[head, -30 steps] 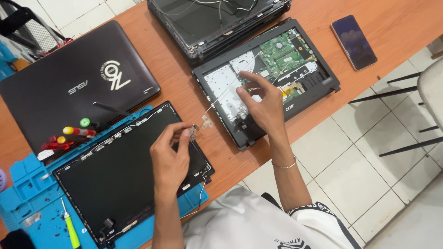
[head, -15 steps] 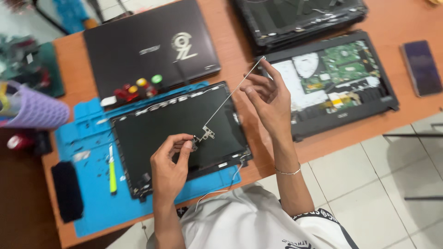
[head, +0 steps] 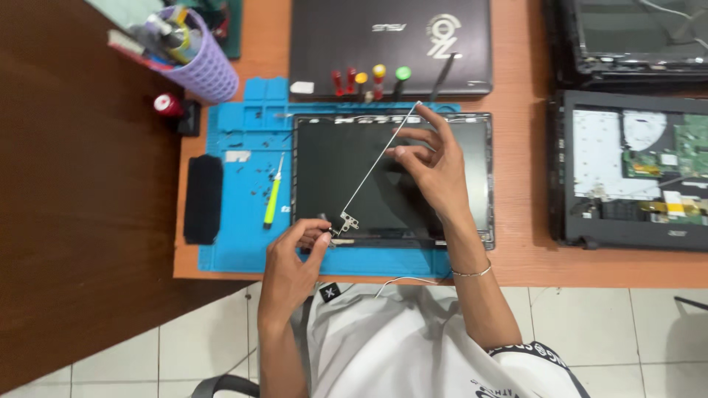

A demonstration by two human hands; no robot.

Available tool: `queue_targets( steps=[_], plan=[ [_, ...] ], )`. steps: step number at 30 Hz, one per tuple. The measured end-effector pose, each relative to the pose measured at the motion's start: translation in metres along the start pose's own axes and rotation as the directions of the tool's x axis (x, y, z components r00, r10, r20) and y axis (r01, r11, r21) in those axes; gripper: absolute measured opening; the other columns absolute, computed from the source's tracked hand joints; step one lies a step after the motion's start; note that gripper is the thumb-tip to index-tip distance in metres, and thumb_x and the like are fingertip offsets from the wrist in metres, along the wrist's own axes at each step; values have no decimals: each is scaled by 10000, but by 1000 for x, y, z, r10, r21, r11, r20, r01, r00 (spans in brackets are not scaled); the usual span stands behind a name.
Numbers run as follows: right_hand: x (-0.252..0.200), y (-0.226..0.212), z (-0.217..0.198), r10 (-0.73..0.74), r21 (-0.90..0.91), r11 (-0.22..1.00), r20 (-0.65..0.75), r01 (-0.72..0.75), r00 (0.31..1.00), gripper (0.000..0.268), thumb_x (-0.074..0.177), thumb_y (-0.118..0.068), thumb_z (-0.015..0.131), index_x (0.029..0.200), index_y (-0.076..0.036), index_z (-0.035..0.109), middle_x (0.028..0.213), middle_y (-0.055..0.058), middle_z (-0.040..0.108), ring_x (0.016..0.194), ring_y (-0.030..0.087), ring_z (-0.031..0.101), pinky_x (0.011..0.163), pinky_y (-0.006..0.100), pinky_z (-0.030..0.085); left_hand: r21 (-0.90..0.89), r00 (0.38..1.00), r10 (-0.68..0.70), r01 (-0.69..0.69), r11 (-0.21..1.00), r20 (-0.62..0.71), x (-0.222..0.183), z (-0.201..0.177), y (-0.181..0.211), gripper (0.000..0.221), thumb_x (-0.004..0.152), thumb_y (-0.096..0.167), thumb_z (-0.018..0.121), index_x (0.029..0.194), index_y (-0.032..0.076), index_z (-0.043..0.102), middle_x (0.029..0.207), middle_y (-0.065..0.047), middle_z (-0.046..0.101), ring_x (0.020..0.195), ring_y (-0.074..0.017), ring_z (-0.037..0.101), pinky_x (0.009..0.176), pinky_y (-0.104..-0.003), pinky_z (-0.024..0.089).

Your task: The person works on a laptop display by hand and with a screwdriver, handling a small component and securing a metal bracket to the screen assembly with a screw.

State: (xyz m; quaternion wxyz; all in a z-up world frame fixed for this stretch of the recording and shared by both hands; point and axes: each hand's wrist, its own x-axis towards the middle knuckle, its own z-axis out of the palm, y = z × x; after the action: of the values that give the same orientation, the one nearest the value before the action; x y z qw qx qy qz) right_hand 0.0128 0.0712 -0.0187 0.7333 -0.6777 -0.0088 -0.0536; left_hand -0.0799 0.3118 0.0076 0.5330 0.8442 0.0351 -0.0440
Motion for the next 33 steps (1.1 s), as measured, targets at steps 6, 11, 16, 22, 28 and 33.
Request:
queue_targets(
  steps=[6, 11, 16, 22, 28, 33],
  plan=[
    [2, 19, 40, 75, -36, 997, 244, -68, 967, 723, 922, 43, 661, 1573, -25, 353, 1320, 172, 660, 1073, 206, 750, 862, 275, 590, 30, 985, -162, 164, 986, -65, -27, -25, -23, 198, 907, 165, 702, 1070, 60, 742, 906, -81, 779, 867, -181, 753, 701, -329, 572],
    [-3, 31, 74, 105, -140, 988, 352, -58, 930, 619, 917, 24, 682, 1502, -6, 479, 1351, 147, 643, 1026, 153, 712, 941, 275, 590, -5, 976, -131, 132, 991, -175, -44, -25, -40, 202, 887, 164, 742, 1054, 50, 748, 891, -93, 787, 855, -199, 760, 771, -331, 576],
    [-7, 24, 101, 124, -217, 976, 410, -36, 904, 553, 912, -7, 694, 1445, 6, 542, 1300, 104, 648, 979, 125, 685, 904, 278, 595, -128, 963, -137, 109, 986, -234, -44, -16, -47, 186, 904, 174, 737, 1033, 40, 732, 873, -77, 780, 829, -170, 744, 765, -319, 579],
    [-5, 27, 106, 99, -336, 940, 426, 55, 899, 479, 897, -25, 708, 1366, 6, 612, 1231, 92, 682, 948, 139, 703, 854, 276, 605, -137, 963, -151, 122, 983, -224, -42, -14, -53, 163, 912, 178, 744, 974, 28, 736, 820, -68, 769, 769, -155, 713, 744, -311, 571],
    [-3, 22, 109, 95, -463, 876, 445, 138, 890, 456, 867, -47, 745, 1314, -10, 661, 1176, 116, 699, 756, 169, 671, 701, 312, 565, -143, 966, -112, 80, 986, -234, -41, -16, -59, 165, 915, 170, 748, 960, 13, 728, 820, -67, 769, 767, -139, 712, 752, -296, 562],
    [-7, 15, 115, 75, -487, 856, 451, 174, 889, 484, 836, -38, 758, 1307, -4, 653, 1261, 121, 662, 698, 173, 639, 677, 326, 559, -206, 965, -140, 94, 974, -220, -42, -16, -63, 159, 919, 155, 747, 967, 4, 729, 817, -76, 762, 754, -132, 691, 744, -286, 561]
  ],
)
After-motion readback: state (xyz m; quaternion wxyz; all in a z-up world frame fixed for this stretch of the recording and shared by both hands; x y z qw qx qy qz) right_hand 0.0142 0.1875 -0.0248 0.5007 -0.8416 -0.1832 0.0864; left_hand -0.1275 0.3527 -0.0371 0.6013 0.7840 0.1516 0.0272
